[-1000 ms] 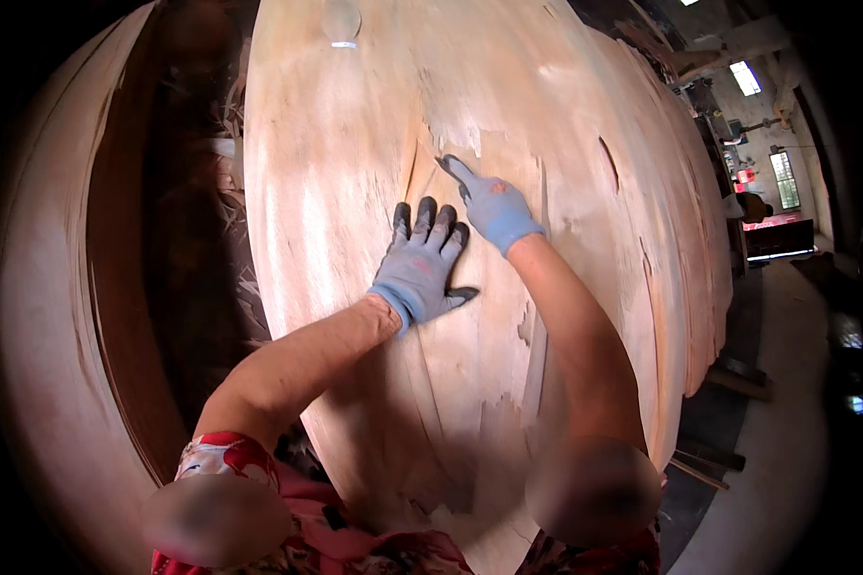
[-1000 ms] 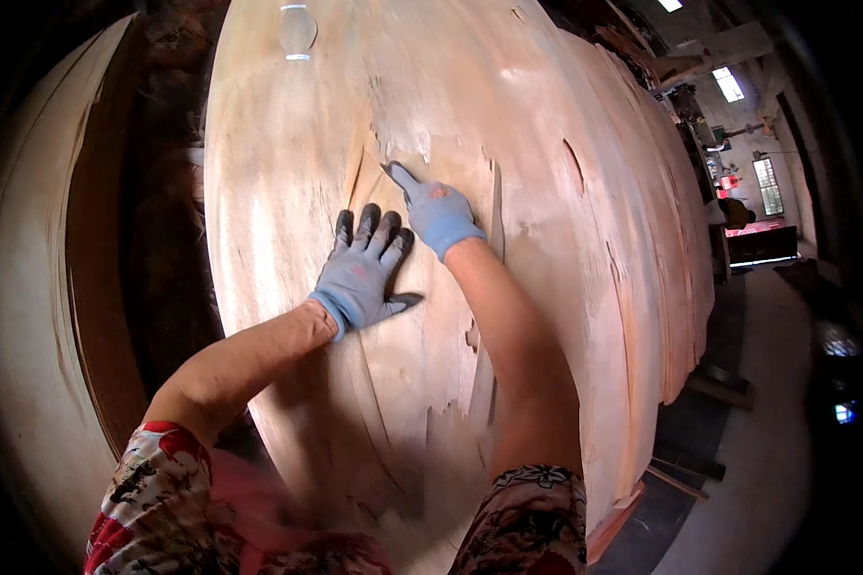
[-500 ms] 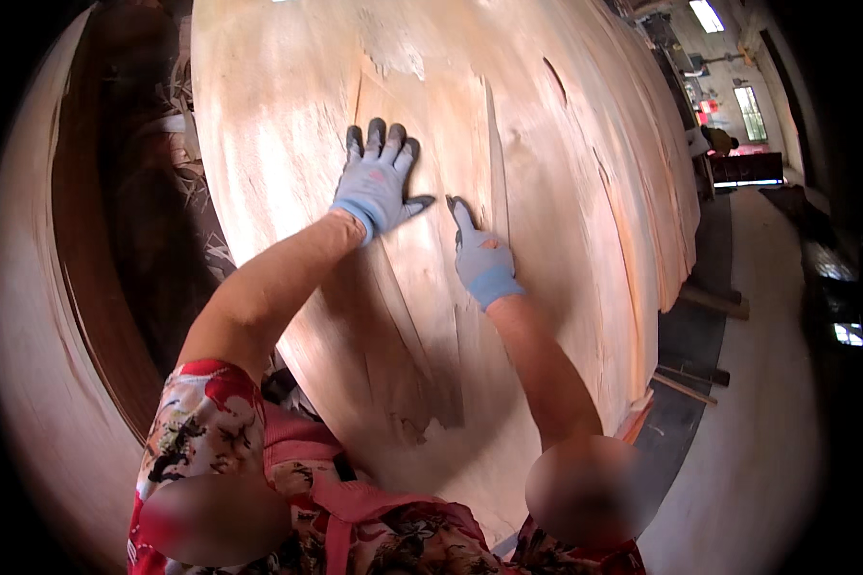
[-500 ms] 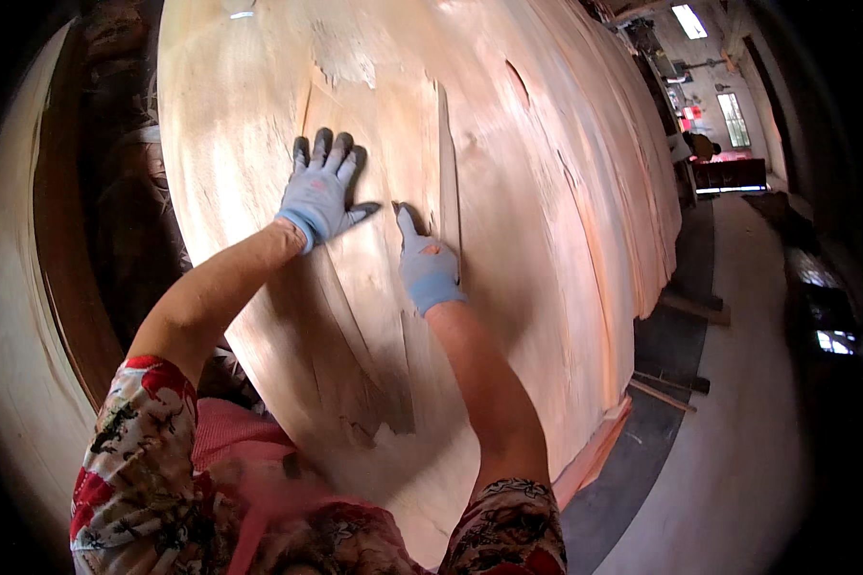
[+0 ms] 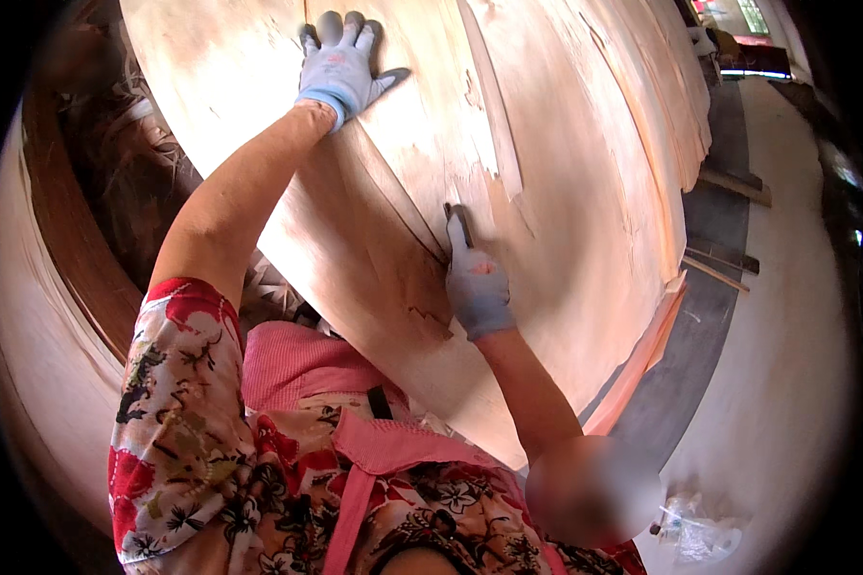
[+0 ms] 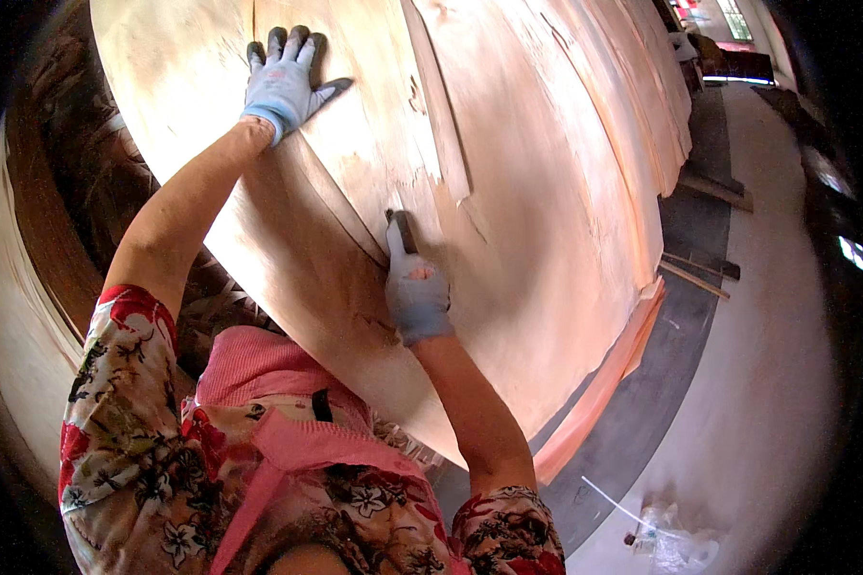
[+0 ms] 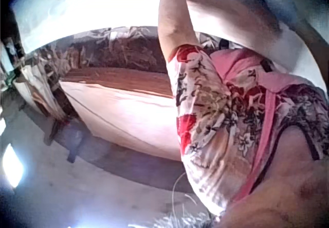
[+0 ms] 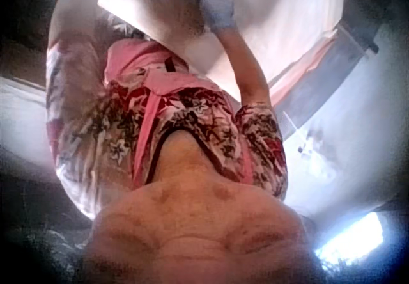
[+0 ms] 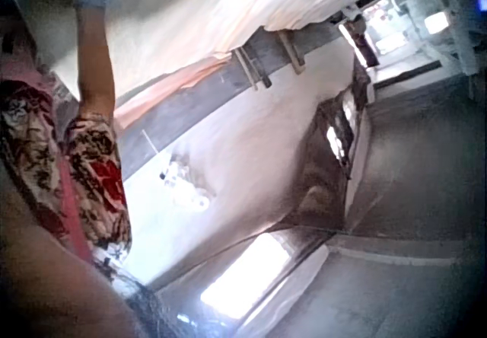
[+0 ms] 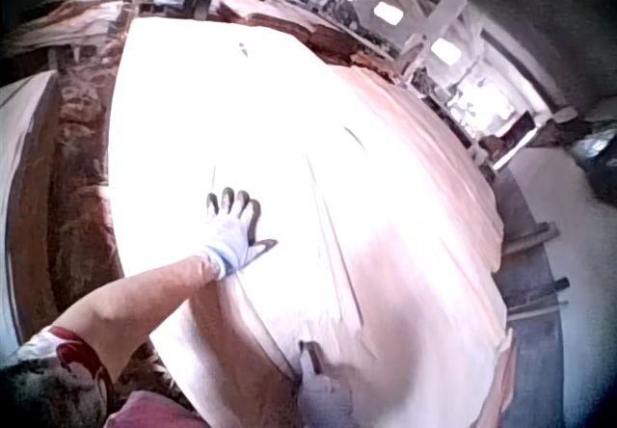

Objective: The person repairs large sheets of wood veneer by hand and using a utility knife. The person identifies cracks or defects, peels away loose splinters, and applies small strips of adhesive tape to stabilize the wood surface across multiple stacked sheets.

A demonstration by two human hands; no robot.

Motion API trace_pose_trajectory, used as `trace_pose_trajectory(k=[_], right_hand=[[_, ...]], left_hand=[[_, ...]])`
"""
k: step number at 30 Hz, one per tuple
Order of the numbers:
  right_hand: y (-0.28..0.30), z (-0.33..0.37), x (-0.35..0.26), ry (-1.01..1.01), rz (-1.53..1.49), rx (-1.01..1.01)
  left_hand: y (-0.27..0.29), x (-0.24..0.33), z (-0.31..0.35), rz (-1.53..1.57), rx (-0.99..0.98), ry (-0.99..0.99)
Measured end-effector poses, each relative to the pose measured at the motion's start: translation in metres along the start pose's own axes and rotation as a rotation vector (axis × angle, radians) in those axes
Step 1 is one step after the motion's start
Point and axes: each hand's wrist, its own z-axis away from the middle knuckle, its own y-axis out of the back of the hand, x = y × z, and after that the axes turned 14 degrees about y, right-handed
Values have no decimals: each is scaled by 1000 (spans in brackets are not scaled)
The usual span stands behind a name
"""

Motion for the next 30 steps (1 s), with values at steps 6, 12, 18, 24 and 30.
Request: trace_pose_trajectory(k=[6,12,18,24,30], right_hand=[[-56,73,-5,-23,60,21],[-59,112,10,-25,-165,60],[61,21,42,60,-658,624],[77,-102,49,-12,-151,556],[76,-106,17,28,-143,375]], left_hand=[[-1,4,2,-85,59,-3],[-1,1,0,-34,64,-31],[2,-1,-1,9,50,-18],[10,4,-1,39,-41,-6],[3,-1,1,58,-45,-4]])
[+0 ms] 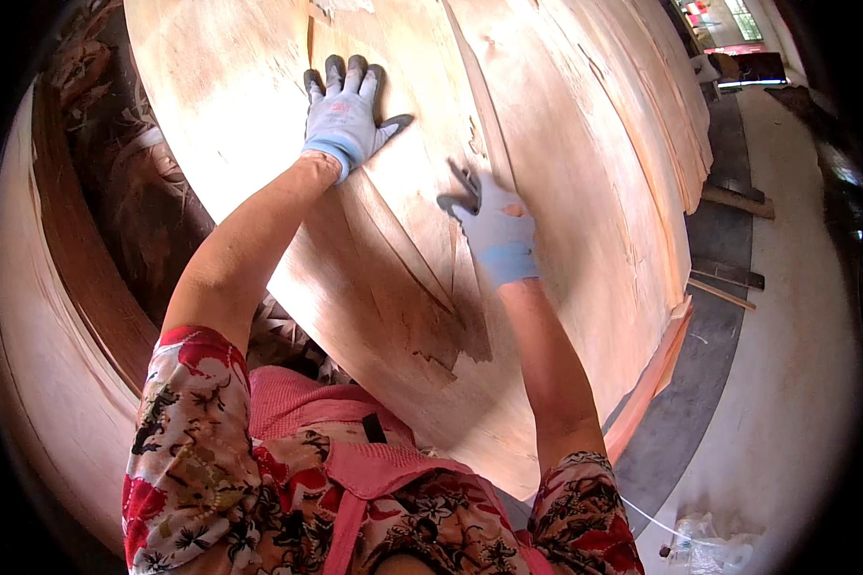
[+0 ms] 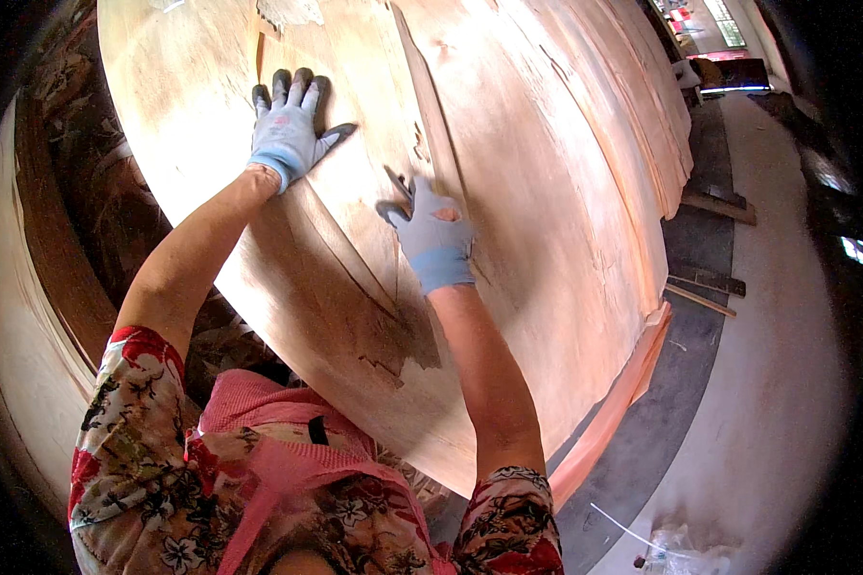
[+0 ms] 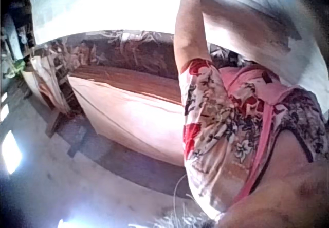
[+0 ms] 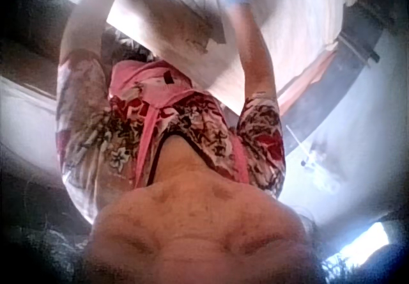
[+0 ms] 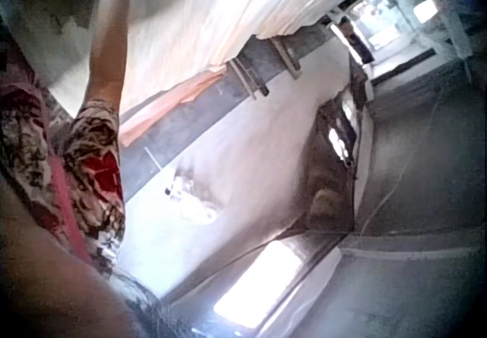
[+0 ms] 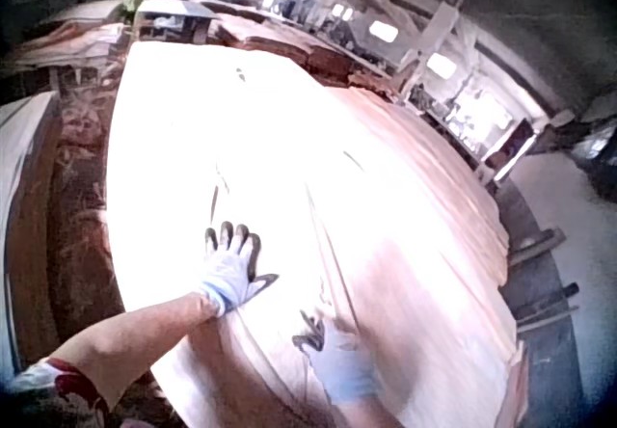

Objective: The person repairs large sheets of wood veneer by hand and using a utility knife. The person identifies cracks or defects, peels away loose splinters, and applies small strips of adhesive tape to stabilize the wood surface across multiple stacked sheets.

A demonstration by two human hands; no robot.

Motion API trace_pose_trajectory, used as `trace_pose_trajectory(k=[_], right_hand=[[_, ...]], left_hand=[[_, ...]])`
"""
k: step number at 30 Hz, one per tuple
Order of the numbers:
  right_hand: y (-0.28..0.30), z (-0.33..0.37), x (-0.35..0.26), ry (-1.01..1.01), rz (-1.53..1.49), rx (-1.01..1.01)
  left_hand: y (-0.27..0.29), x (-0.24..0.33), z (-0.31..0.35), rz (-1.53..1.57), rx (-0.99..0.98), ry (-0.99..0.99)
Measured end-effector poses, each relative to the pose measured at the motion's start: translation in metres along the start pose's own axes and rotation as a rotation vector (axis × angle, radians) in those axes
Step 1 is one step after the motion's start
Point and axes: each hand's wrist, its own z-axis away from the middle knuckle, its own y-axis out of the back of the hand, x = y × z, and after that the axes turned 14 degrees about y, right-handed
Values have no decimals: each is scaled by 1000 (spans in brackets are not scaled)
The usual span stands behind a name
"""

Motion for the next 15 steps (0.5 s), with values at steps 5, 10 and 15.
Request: trace_pose_trajectory(k=[5,10,15], right_hand=[[1,12,29,-148,-288,41],[63,70,136,-118,398,199],[138,143,293,-478,584,293]], left_hand=[[2,1,-4,39,3,-9],[4,-2,0,-10,-23,-1],[-1,8,-4,-42,-12,-21]])
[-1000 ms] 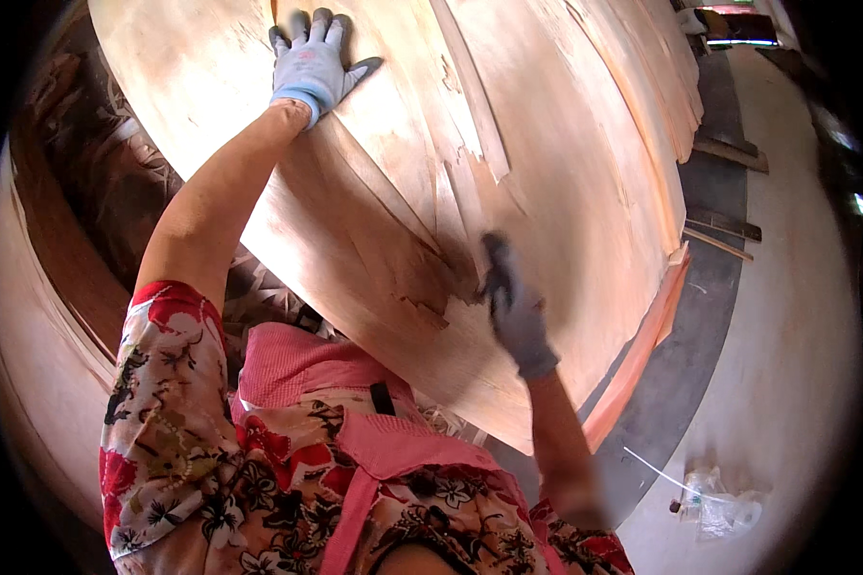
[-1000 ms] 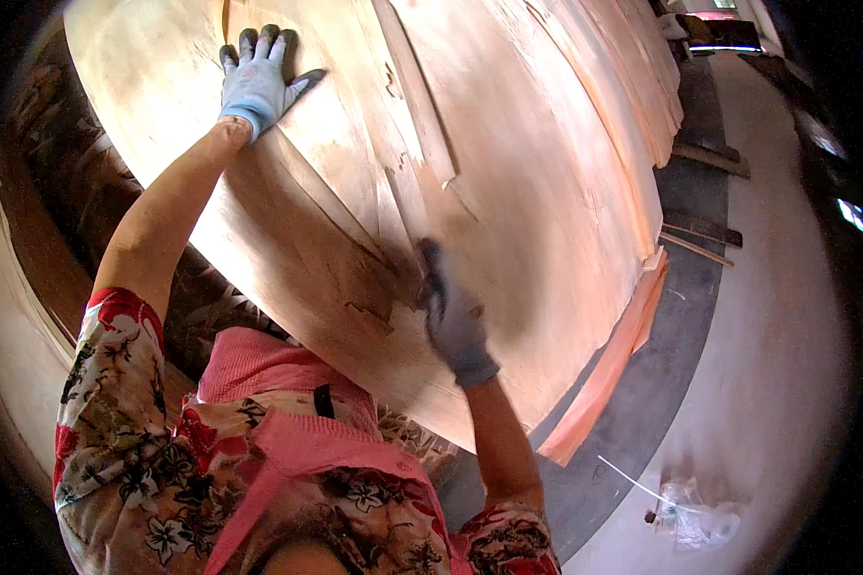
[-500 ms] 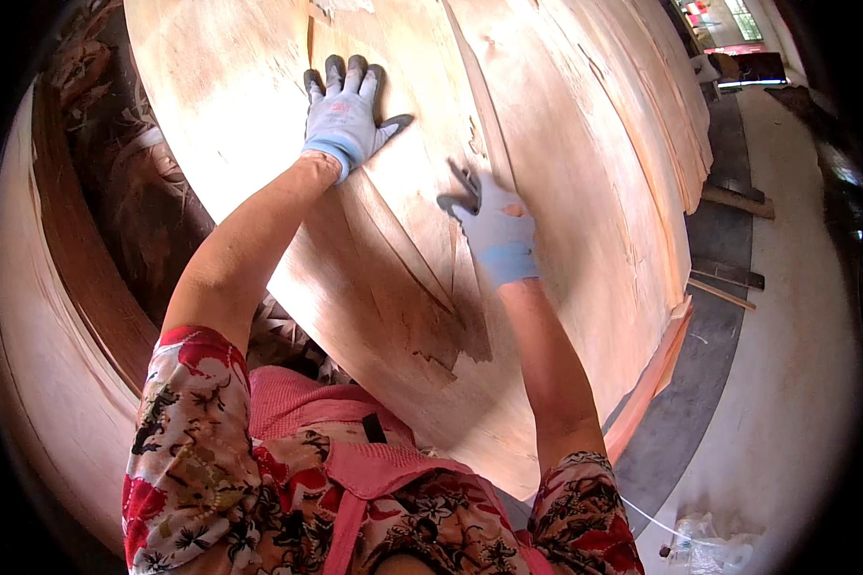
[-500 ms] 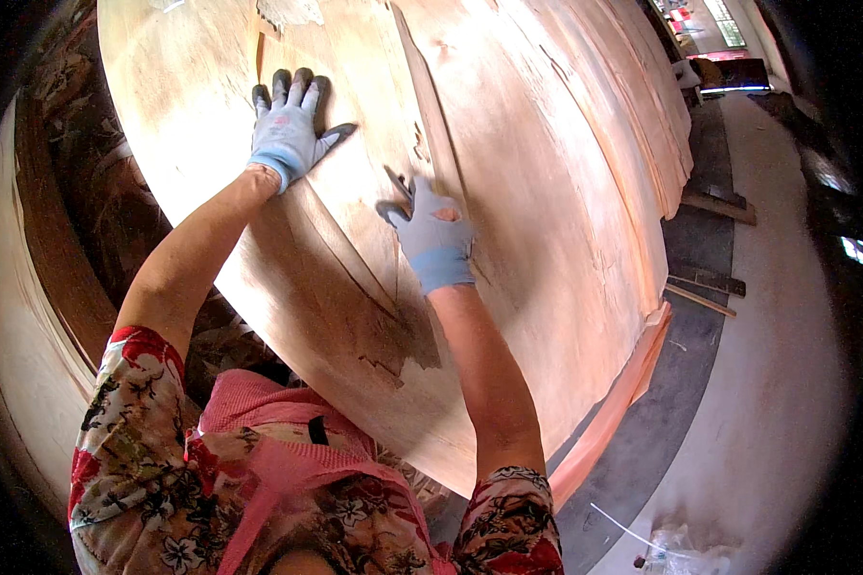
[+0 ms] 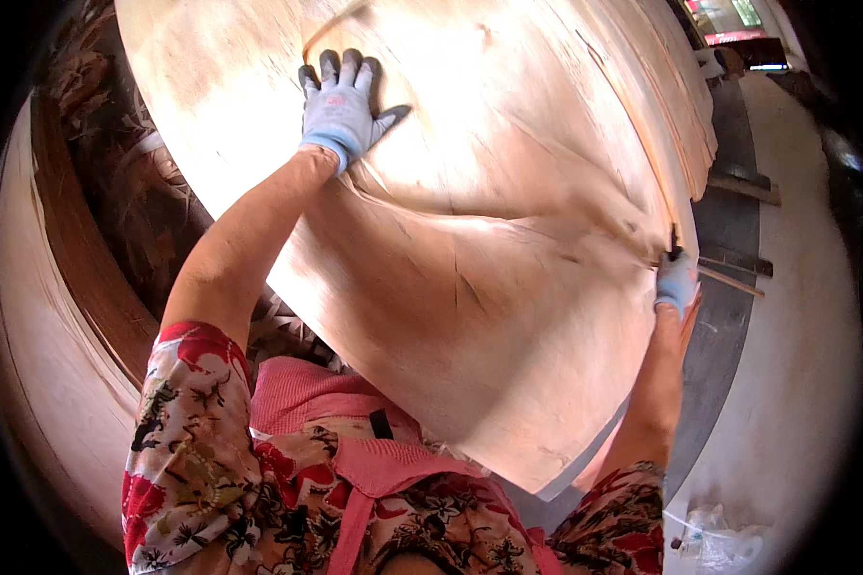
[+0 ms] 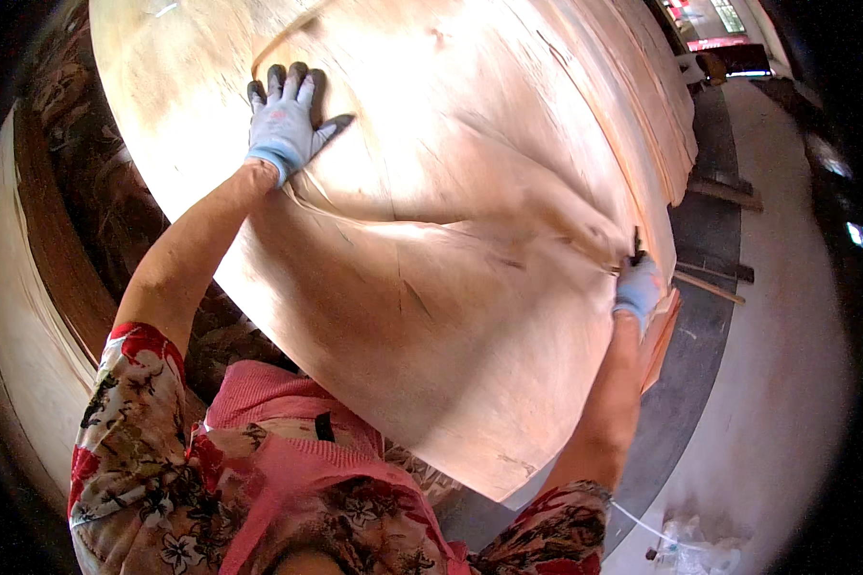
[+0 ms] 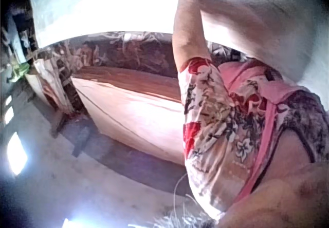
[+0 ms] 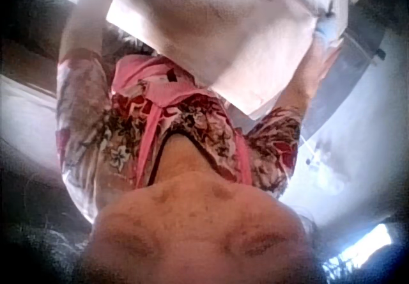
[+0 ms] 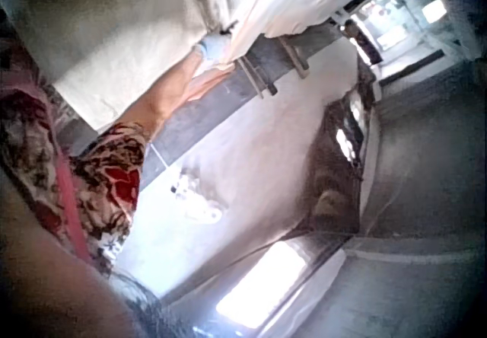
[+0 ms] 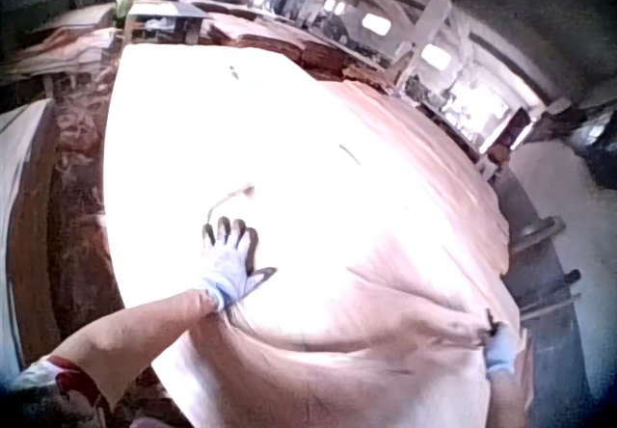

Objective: The person repairs large sheets of wood veneer by hand and using a utility knife. The person identifies cracks or defects, peels away loose splinters, and applies small strips of adhesive tape to stabilize the wood surface across multiple stacked sheets.

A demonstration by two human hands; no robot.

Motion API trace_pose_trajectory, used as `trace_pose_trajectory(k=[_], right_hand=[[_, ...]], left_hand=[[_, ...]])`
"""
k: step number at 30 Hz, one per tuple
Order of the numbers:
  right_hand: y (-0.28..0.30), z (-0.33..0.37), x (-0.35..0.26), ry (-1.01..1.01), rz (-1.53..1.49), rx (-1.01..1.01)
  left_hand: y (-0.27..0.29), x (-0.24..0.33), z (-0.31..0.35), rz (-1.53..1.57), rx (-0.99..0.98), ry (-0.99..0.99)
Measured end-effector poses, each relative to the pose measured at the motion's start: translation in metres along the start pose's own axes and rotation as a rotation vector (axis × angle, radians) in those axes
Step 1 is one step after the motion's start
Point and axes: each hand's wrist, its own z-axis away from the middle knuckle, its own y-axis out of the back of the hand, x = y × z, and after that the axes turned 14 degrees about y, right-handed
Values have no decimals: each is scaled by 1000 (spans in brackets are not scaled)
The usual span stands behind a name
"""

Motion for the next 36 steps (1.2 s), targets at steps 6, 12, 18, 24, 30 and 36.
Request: trace_pose_trajectory(k=[6,12,18,24,30,36], right_hand=[[0,-13,20,-147,-298,182],[52,4,-264,-21,-1524,-306],[17,8,-374,206,-1237,-588],[38,21,-383,148,-1437,-508],[-11,67,-364,254,-1469,-563],[-6,67,-368,255,-1523,-494]], left_hand=[[-22,-8,-2,-6,130,-6],[-30,-16,-7,-40,144,11],[-29,-3,-5,-70,145,-31],[-34,-17,-6,-90,179,-11],[-40,-17,-10,80,212,-14],[-15,-52,0,830,311,-132]])
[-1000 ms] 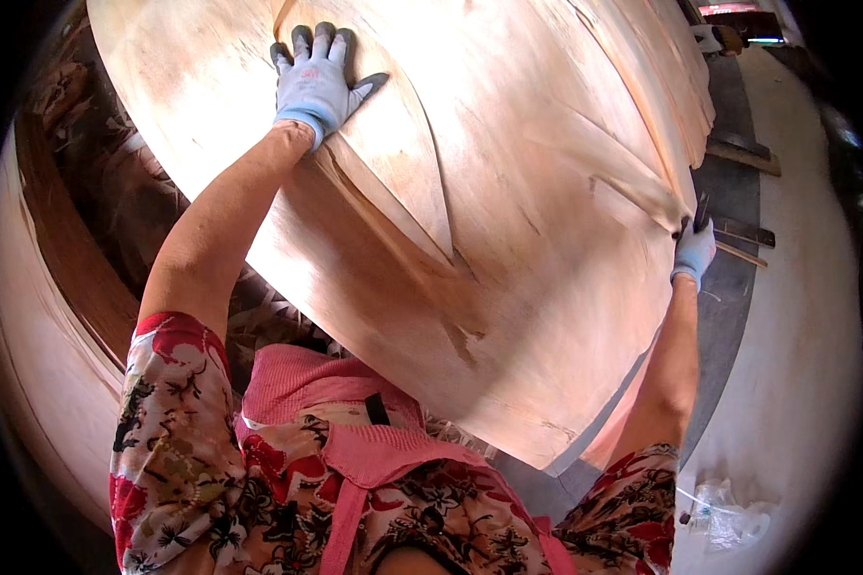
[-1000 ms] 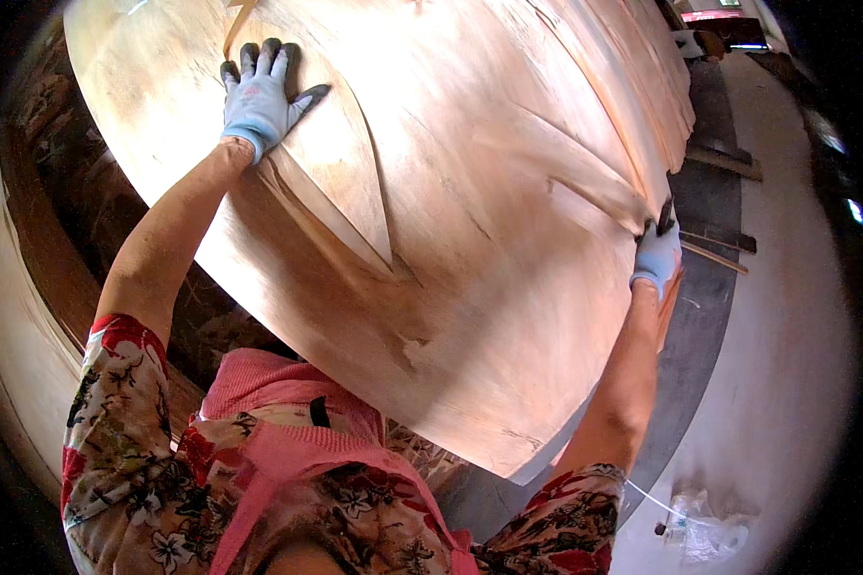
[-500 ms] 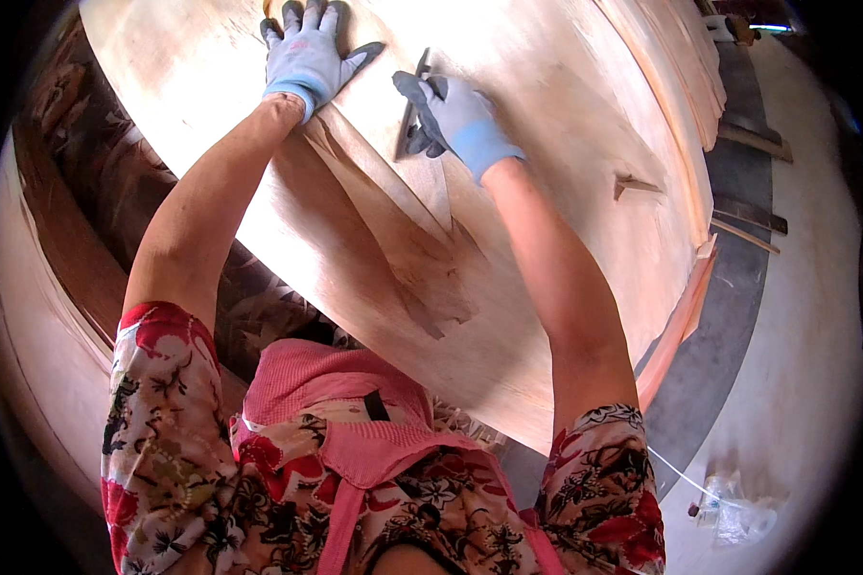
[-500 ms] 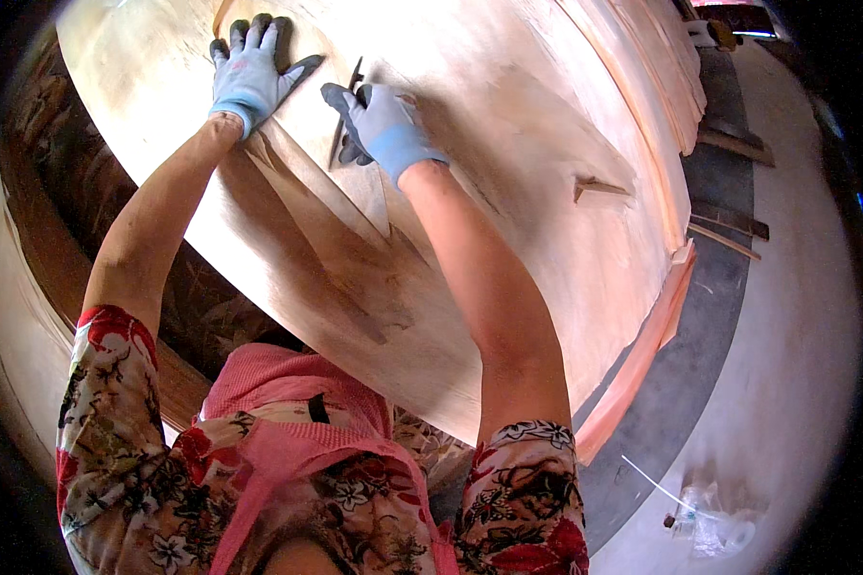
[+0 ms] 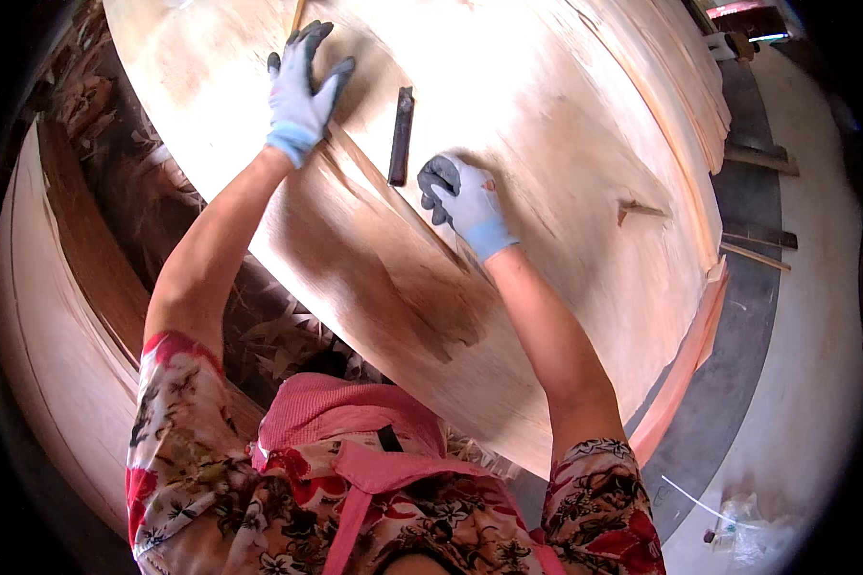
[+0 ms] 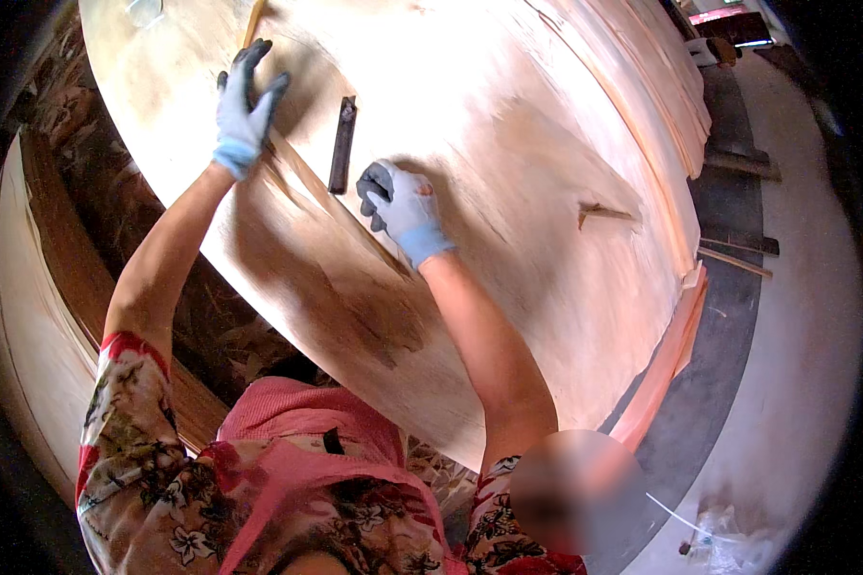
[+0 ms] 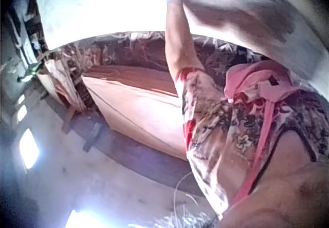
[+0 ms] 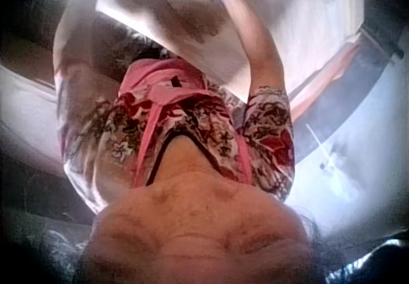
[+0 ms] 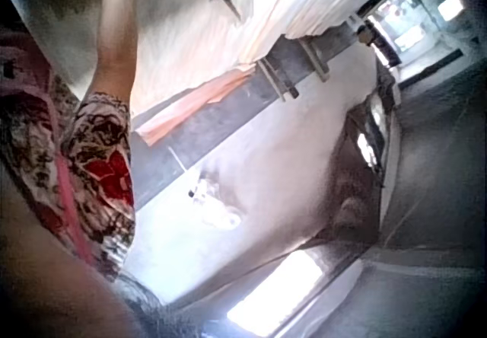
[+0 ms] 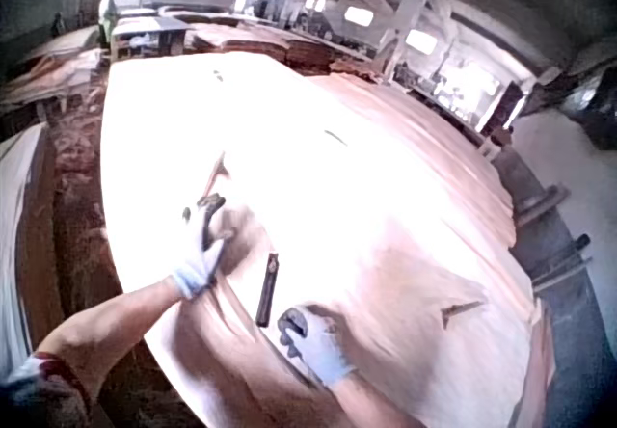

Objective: The person repairs large sheets of wood veneer by hand and using a utility knife. The person identifies cracks or defects, peels away loose splinters, and applies small strips of adhesive tape to stabilize the wood surface across multiple stacked sheets.

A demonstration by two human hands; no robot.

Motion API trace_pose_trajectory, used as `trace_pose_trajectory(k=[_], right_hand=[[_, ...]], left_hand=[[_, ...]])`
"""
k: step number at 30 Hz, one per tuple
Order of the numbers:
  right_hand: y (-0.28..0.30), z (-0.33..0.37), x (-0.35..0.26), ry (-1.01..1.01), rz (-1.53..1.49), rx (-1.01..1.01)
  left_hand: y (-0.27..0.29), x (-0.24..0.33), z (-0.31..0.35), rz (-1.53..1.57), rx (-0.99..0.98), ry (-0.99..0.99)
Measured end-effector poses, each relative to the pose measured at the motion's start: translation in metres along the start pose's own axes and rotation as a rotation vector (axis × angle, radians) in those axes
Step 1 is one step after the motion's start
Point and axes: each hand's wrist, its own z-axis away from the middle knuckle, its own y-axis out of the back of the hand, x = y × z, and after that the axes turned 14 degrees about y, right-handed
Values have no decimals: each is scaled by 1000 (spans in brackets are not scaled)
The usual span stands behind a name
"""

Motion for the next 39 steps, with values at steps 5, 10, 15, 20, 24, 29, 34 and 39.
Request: trace_pose_trajectory(k=[5,10,15,20,24,29,34,39], right_hand=[[1,7,-6,-3,-31,8],[-3,5,-10,-27,-70,-19],[2,8,-7,-12,-71,-11],[-4,8,-20,-30,33,-4],[-3,6,-1,134,283,-26],[-6,2,11,155,342,-23],[2,-4,10,13,15,-95],[-9,-5,-8,21,96,-94]], left_hand=[[78,39,75,3,-438,-250],[79,50,141,-257,-589,-514],[94,62,164,-251,-500,-467],[143,62,234,-151,-694,-396],[176,81,273,-97,-941,-387],[233,63,298,21,-1086,447],[298,-5,315,261,-1097,940],[344,5,321,94,-1294,1114]])
